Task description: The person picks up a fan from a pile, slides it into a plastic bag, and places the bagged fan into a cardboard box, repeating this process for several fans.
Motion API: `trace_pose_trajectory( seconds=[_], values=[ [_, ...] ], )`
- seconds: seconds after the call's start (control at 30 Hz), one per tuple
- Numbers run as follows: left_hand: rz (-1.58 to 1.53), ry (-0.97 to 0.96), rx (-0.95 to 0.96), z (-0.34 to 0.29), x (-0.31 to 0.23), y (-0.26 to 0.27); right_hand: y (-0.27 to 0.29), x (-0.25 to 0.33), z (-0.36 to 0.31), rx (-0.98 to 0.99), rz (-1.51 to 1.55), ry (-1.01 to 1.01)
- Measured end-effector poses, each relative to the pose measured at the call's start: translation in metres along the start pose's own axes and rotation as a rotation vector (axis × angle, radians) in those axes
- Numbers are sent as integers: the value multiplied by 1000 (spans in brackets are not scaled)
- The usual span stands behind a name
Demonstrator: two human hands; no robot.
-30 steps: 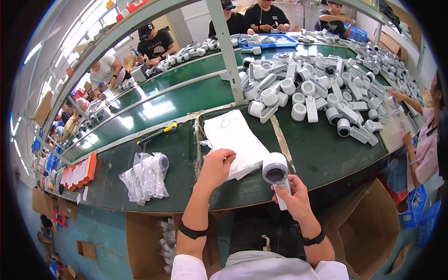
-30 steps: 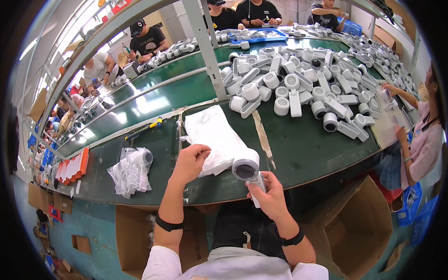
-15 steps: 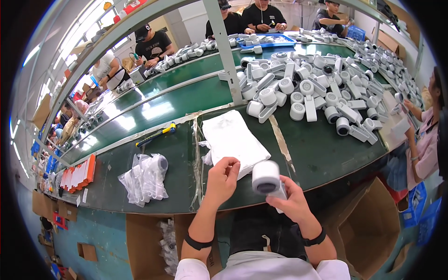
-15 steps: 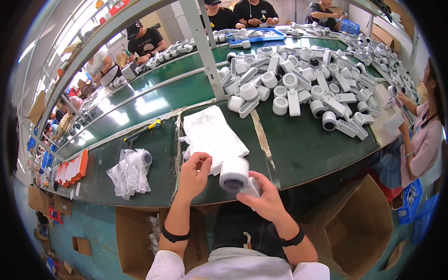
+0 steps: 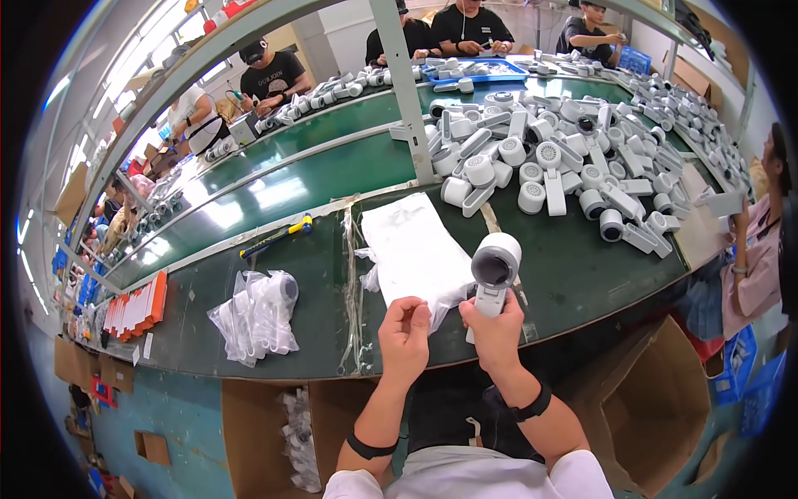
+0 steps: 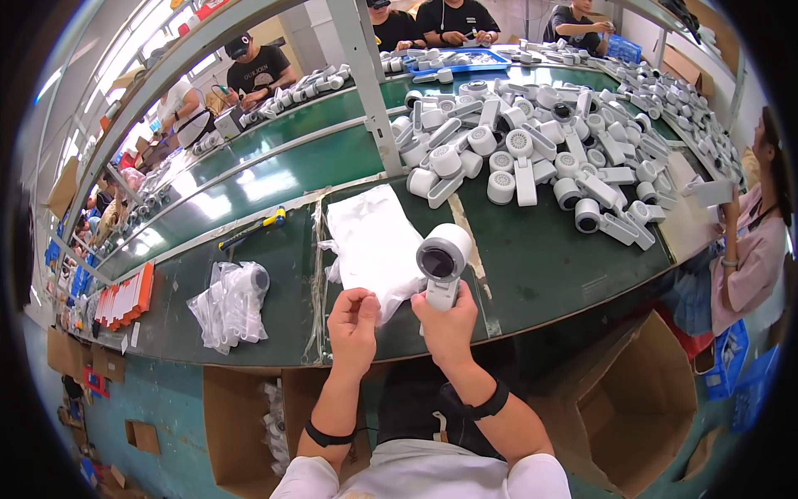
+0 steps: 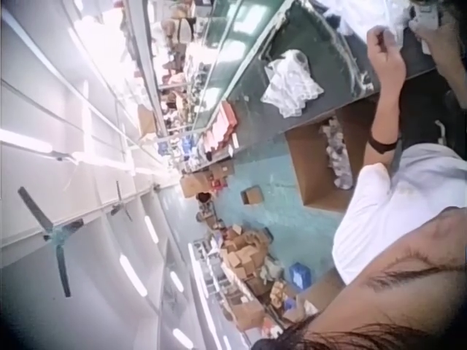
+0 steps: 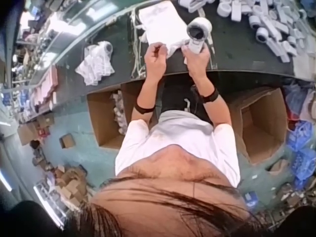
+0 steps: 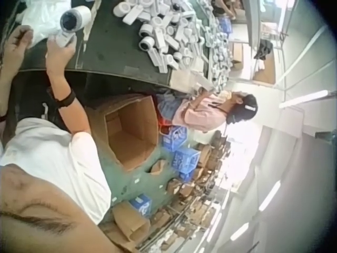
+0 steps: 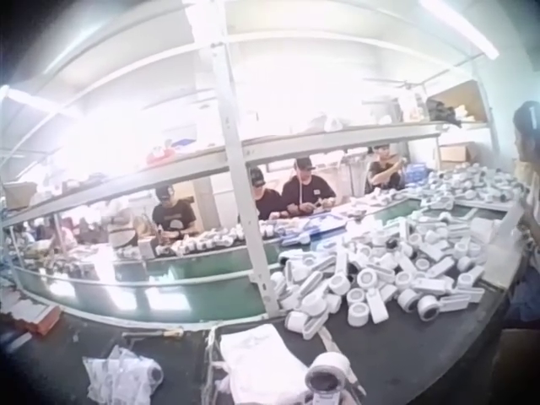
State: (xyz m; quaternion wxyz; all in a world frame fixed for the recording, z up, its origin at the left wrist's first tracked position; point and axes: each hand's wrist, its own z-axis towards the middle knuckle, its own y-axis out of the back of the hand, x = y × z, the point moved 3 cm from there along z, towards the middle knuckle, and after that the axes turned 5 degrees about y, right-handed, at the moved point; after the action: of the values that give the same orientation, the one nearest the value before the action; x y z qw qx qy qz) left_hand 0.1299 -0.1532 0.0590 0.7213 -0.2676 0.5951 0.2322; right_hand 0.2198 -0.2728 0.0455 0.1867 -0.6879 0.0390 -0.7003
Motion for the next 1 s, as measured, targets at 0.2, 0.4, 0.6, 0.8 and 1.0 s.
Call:
trace_pose_trajectory(
  seconds=[0.2,0.4,0.6,0.8,1.0],
  values=[
    [-98,54,51,-4,2,-5,-9,7,-7,-30,17,62],
    [-44,63,78,-3,3,-9,-6,5,-2,9,109,-130],
    [83,22,-71,0,-3,-4,21,3,5,24,-254,130],
    [119,-45,12,-3,4,-13,48,32,-13,122,-308,146],
    [156,-64,86,2,3,-21,82,73,-24,665,-374,-214]
  ],
)
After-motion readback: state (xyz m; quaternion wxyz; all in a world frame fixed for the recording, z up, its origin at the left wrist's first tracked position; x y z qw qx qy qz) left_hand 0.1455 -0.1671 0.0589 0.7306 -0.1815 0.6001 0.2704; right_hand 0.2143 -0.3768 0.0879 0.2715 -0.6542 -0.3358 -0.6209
